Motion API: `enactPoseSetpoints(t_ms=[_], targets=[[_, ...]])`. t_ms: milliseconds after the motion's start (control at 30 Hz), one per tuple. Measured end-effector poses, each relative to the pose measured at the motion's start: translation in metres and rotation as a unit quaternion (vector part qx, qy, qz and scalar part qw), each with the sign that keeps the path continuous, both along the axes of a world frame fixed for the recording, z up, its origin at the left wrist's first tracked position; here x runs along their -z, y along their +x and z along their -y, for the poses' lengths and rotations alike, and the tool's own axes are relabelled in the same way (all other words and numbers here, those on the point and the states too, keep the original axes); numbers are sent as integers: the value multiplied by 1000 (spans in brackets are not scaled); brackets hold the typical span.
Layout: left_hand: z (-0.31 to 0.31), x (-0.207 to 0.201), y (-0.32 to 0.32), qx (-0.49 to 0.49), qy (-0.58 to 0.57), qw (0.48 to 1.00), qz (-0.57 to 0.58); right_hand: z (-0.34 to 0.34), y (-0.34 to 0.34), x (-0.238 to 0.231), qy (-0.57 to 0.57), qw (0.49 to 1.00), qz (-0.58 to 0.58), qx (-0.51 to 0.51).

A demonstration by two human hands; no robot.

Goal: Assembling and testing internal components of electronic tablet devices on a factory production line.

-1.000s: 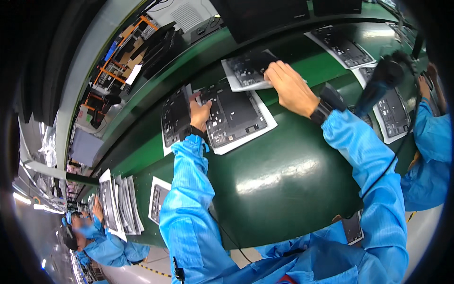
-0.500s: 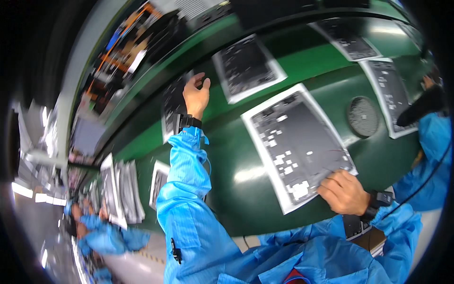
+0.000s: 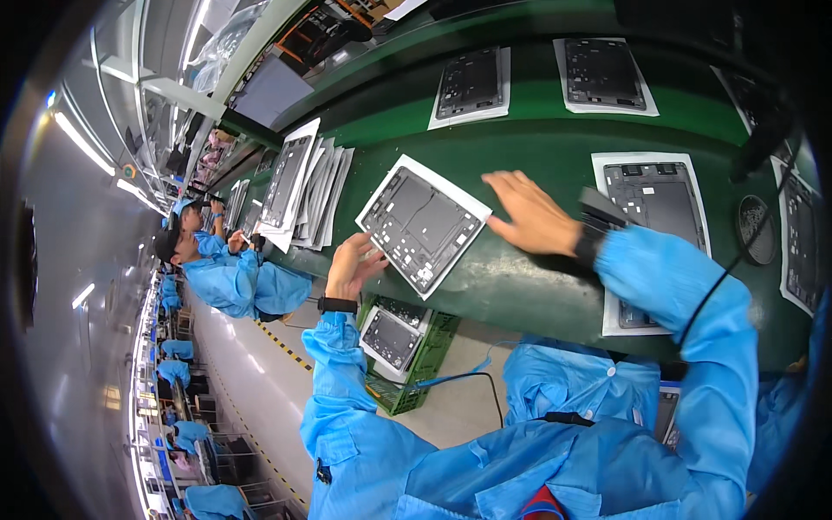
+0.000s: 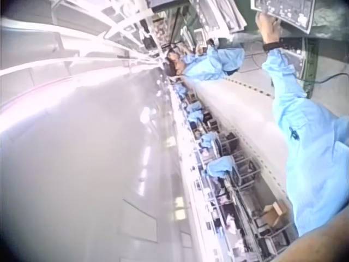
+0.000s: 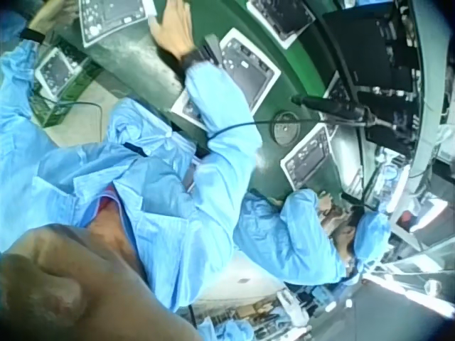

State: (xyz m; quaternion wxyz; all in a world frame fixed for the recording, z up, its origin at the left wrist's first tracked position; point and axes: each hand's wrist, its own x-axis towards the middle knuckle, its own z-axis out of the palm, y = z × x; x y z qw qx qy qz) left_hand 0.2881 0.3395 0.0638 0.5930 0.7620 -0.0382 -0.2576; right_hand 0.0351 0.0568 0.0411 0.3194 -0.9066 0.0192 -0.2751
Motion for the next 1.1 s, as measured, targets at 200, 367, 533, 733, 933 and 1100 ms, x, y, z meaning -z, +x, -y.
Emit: enactPoseSetpoints(t_ms=[200, 367, 533, 733, 933, 1100], targets=[[12, -5, -9, -85, -84, 987, -107, -58, 62, 29, 105, 987, -69, 104], [15, 18, 14, -55, -83, 986, -131, -69, 70, 32, 37, 983, -89, 154], [35, 16, 9, 41, -96, 993, -53, -58, 67, 39, 73, 986, -85, 122], [17, -10, -9, 98, -251, 961, -58, -41, 53, 18, 186, 977, -72, 75], [57, -60, -88, 199, -304, 931, -43, -8, -61, -54, 438, 886, -70, -139], [103, -91, -170, 275, -341, 894, -96, -22, -215, -97, 340, 937, -71, 43]])
